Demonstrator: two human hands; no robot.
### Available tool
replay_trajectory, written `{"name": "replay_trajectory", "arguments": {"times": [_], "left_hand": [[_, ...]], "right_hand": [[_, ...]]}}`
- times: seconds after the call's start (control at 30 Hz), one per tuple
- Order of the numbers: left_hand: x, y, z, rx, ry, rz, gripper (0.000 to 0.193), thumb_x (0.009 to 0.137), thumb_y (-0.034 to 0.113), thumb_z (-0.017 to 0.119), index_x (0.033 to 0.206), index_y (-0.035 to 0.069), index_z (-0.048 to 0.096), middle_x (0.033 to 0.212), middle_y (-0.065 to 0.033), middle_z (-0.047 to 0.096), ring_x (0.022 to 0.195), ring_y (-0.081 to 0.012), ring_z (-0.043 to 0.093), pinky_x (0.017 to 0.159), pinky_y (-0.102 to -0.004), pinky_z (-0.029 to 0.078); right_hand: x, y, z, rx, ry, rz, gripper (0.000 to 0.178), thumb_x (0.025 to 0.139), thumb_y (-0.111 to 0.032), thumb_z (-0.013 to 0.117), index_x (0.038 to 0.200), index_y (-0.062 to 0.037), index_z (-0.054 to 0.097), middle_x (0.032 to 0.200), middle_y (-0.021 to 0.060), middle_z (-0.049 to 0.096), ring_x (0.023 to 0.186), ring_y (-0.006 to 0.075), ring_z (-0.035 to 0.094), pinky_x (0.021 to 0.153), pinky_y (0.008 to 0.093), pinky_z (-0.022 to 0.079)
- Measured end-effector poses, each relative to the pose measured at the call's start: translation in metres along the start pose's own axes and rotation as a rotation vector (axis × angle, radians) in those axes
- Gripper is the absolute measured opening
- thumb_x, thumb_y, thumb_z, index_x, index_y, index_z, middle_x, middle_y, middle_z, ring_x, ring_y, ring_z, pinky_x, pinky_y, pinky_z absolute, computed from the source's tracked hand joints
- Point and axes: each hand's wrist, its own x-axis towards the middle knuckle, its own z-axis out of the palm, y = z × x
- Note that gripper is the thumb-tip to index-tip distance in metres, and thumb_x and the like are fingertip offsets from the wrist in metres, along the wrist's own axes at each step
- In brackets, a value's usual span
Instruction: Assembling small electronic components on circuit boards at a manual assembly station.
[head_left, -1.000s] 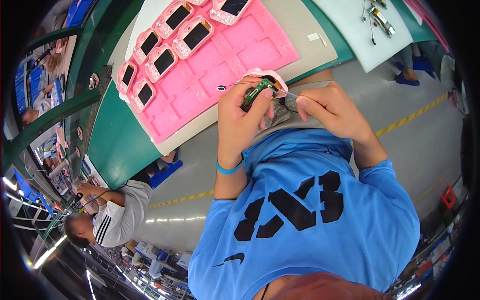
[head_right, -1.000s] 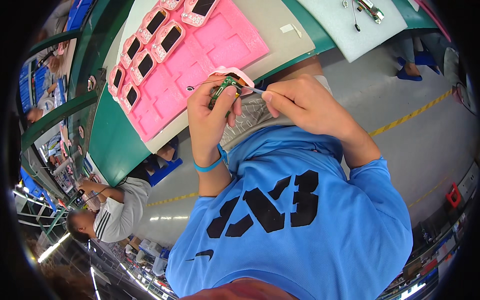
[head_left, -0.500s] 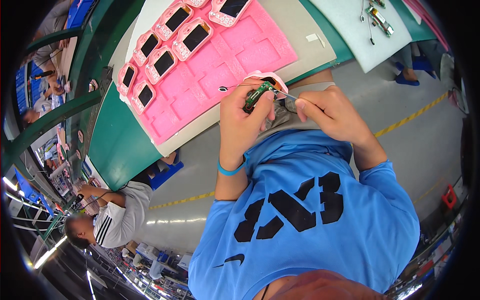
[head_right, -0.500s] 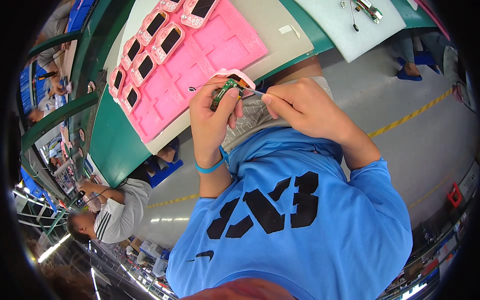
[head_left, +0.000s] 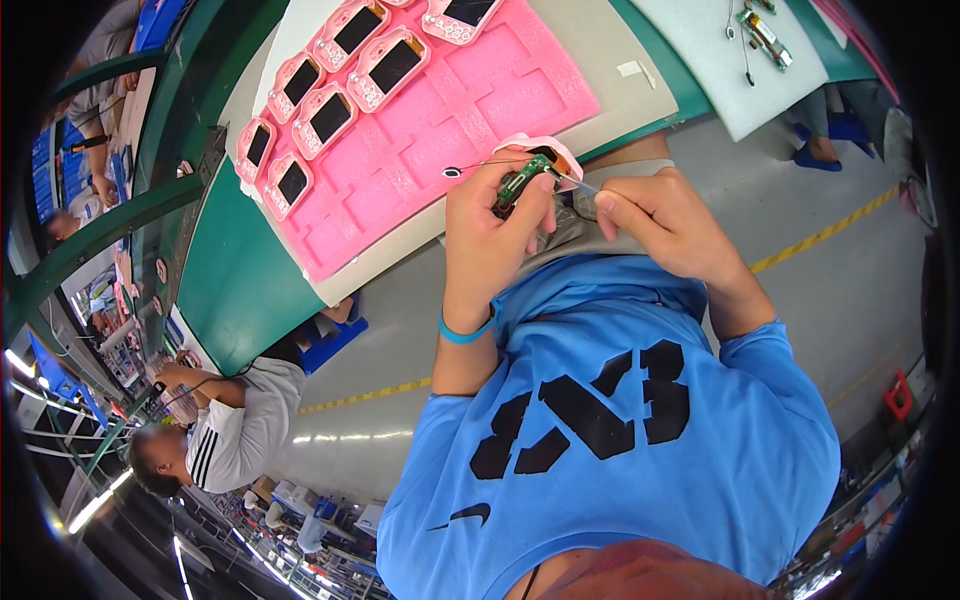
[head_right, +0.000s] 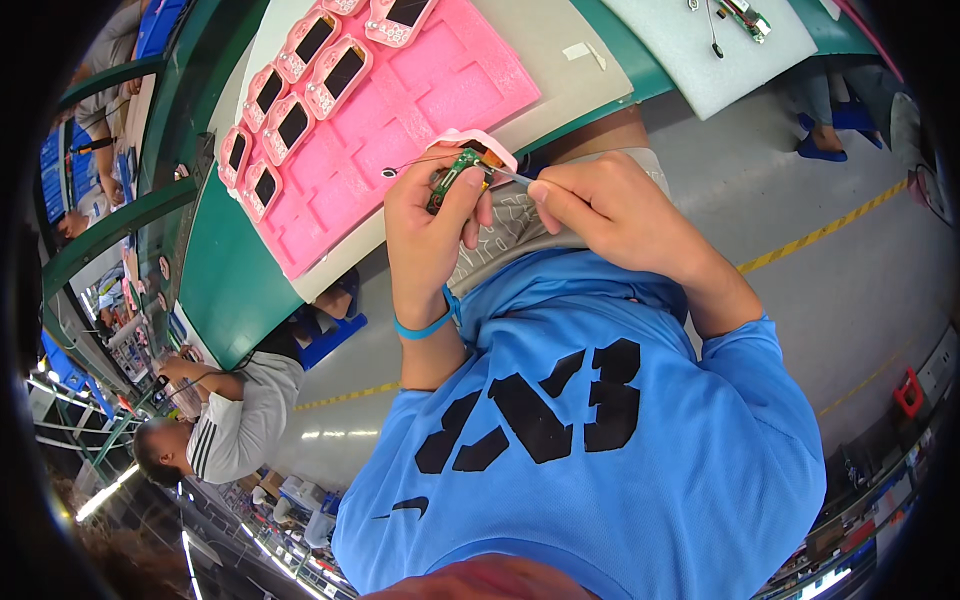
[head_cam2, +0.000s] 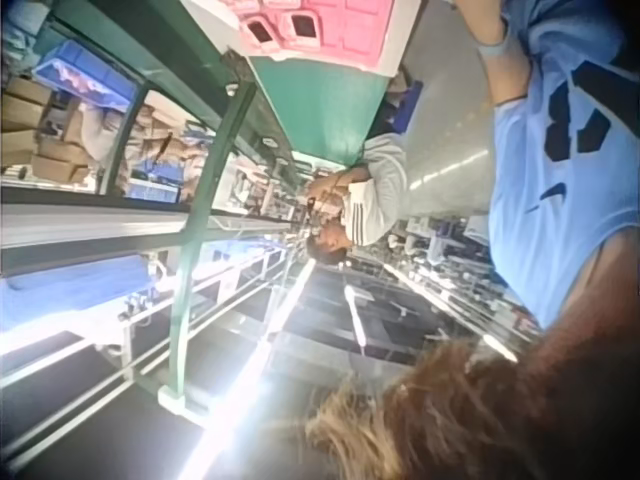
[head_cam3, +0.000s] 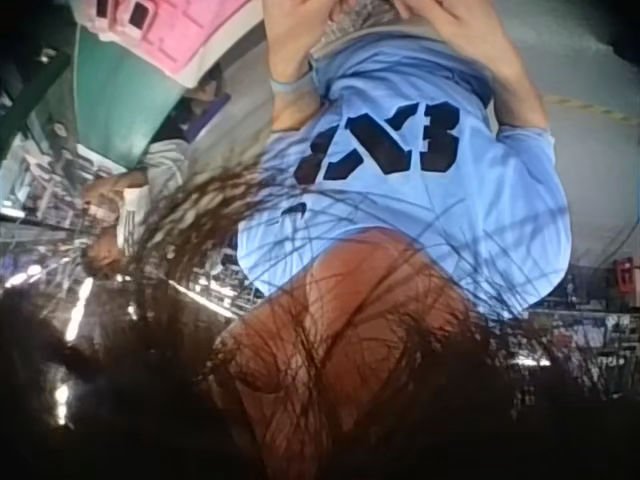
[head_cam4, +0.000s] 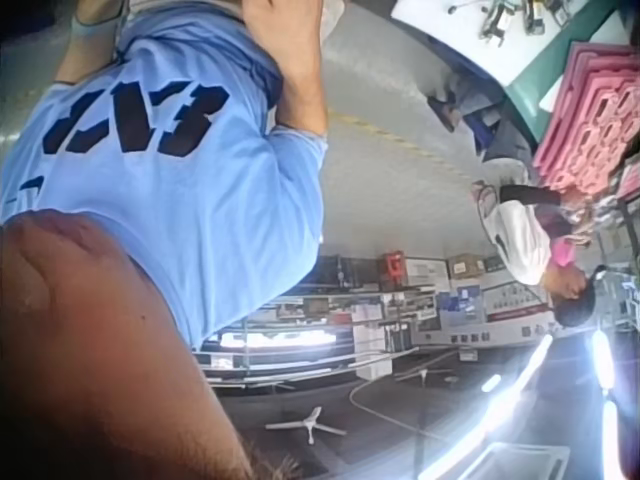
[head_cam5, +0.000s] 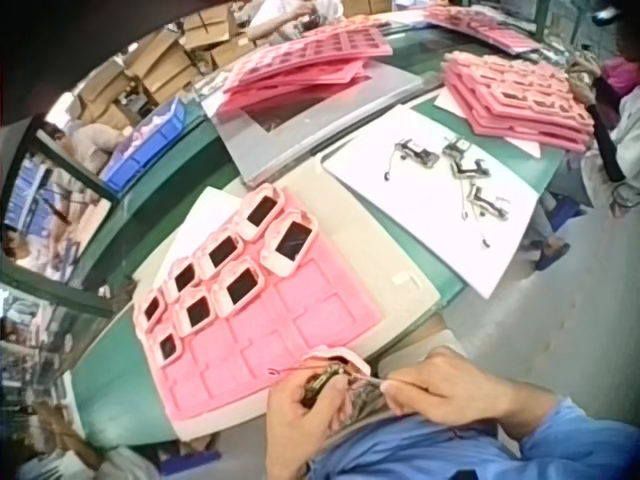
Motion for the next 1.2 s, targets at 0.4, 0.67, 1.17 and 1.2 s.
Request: {"name": "replay_trajectory", "arguments": {"times": [0.4,0.67,1.17,1.2], "left_hand": [[0.000,0.007,0.008,0.079,0.088,-0.018,0.012,0.101,0.008,0.068,0.107,-0.003,0.072,0.068,-0.0053,0.068,0.050,-0.0090,0.054,0.046,-0.0199,0.038],[0.043,0.060,-0.005,0.157,-0.066,-0.079,0.035,0.108,0.028,0.061,0.106,-0.005,0.074,0.070,-0.0105,0.072,0.050,-0.0119,0.059,0.043,-0.0213,0.041],[0.050,0.057,-0.026,0.009,-0.257,-0.121,0.085,0.116,0.063,0.029,0.128,-0.012,0.068,0.096,-0.0235,0.077,0.066,-0.0249,0.074,0.046,-0.0263,0.055],[0.052,0.056,-0.028,0.033,-0.274,-0.107,0.088,0.115,0.065,0.027,0.130,-0.012,0.067,0.099,-0.0246,0.076,0.068,-0.0259,0.075,0.047,-0.0268,0.056]], "right_hand": [[0.000,0.002,0.003,0.011,-0.013,0.006,0.036,0.108,-0.022,0.055,0.080,-0.0040,0.068,0.062,0.0055,0.055,0.055,0.0196,0.043,0.056,0.0350,0.036],[0.006,-0.004,-0.029,0.281,0.134,0.068,0.020,0.105,-0.014,0.062,0.112,-0.0030,0.077,0.068,0.0004,0.060,0.057,0.0127,0.044,0.056,0.0304,0.037],[0.080,-0.016,-0.030,-0.589,0.085,-0.706,0.054,0.077,-0.003,0.080,0.131,-0.0128,0.078,0.093,0.0049,0.081,0.066,0.0188,0.070,0.059,0.0316,0.051],[0.082,-0.017,-0.030,-0.598,0.073,-0.707,0.054,0.077,-0.003,0.080,0.130,-0.0123,0.078,0.092,0.0048,0.081,0.066,0.0188,0.070,0.059,0.0312,0.051]]}}
